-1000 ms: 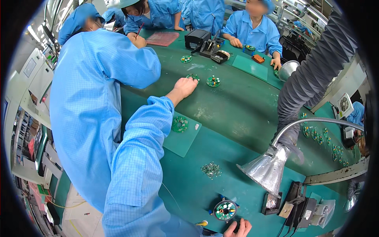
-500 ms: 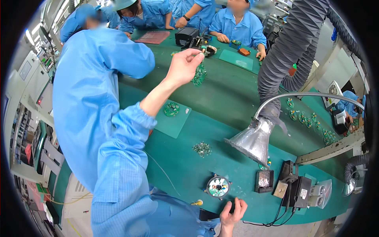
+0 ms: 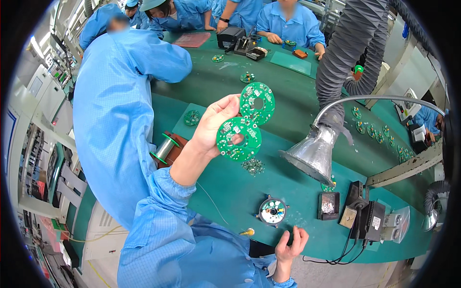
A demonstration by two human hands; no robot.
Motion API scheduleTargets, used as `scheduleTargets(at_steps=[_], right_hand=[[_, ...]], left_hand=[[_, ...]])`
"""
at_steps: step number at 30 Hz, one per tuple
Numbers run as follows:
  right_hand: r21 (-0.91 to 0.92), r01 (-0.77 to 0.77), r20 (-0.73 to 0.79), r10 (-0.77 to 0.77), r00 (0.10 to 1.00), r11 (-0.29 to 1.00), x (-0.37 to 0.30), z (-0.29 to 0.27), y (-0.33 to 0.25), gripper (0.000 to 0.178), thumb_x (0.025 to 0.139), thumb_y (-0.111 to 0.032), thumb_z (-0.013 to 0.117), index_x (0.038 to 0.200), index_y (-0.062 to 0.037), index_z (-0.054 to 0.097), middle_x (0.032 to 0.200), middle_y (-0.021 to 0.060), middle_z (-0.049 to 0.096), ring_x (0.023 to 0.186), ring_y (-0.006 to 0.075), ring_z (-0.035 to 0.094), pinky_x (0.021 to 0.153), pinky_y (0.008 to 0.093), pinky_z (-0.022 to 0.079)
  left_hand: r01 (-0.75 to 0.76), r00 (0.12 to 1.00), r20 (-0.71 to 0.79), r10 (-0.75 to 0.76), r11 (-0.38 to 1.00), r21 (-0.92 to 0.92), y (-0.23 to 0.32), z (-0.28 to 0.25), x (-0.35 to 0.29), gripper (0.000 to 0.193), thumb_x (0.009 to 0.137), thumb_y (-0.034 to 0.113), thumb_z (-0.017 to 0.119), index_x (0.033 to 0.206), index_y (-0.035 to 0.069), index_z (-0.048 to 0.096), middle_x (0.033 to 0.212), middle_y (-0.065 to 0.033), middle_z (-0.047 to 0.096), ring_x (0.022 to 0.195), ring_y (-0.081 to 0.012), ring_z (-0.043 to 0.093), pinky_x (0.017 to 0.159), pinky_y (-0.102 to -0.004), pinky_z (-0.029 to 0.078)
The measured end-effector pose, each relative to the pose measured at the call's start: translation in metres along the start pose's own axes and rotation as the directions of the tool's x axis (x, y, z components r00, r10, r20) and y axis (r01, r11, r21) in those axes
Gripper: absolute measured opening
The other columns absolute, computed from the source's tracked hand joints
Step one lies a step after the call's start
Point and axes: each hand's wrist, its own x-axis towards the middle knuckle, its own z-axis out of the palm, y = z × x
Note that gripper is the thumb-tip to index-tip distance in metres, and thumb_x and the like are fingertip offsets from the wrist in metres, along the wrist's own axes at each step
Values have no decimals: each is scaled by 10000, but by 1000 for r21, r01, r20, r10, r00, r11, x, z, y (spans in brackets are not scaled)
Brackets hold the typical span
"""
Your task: Assemble and inspect electronic circuit boards and components on a production line.
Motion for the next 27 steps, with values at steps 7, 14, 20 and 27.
scheduleTargets(at_steps=[7, 14, 20, 27], right_hand=[[82, -23, -11, 24, 1000, 996, 10, -7, -10, 390, 750, 28, 657, 1136, 55, 607, 981, 201, 579, 804, 289, 569, 703, 349, 485], [751, -375, 237, 308, 921, 544, 27, -12, -51, 526, 928, -259, 581, 1323, 73, 475, 1088, 151, 611, 868, 160, 580, 782, 305, 488], [775, -519, 300, 514, 803, 360, 24, -3, -72, 361, 930, -188, 640, 1182, 55, 554, 989, 123, 654, 861, 155, 609, 806, 307, 489], [833, -475, 304, 483, 821, 284, 25, 4, -74, 261, 910, -204, 684, 986, 42, 639, 936, 103, 677, 815, 136, 608, 744, 277, 481]], left_hand=[[114, 993, -48, -105, 958, 264, -45, 18, -58, 266, 962, 174, 587, 1163, -1, 580, 936, -26, 653, 819, -74, 611, 703, -235, 510], [319, 944, 49, -327, 940, 117, -130, 62, -120, 253, 947, 5, 566, 1193, -53, 575, 997, -83, 677, 872, -96, 628, 760, -245, 519], [201, 978, 32, -204, 976, 78, -140, 70, -134, 273, 952, 27, 582, 1208, -65, 562, 1009, -103, 674, 866, -105, 635, 742, -239, 526], [115, 992, 28, -120, 983, 141, -137, 64, -140, 243, 952, 60, 597, 1171, -45, 591, 931, -67, 660, 723, -55, 583, 606, -204, 471]])
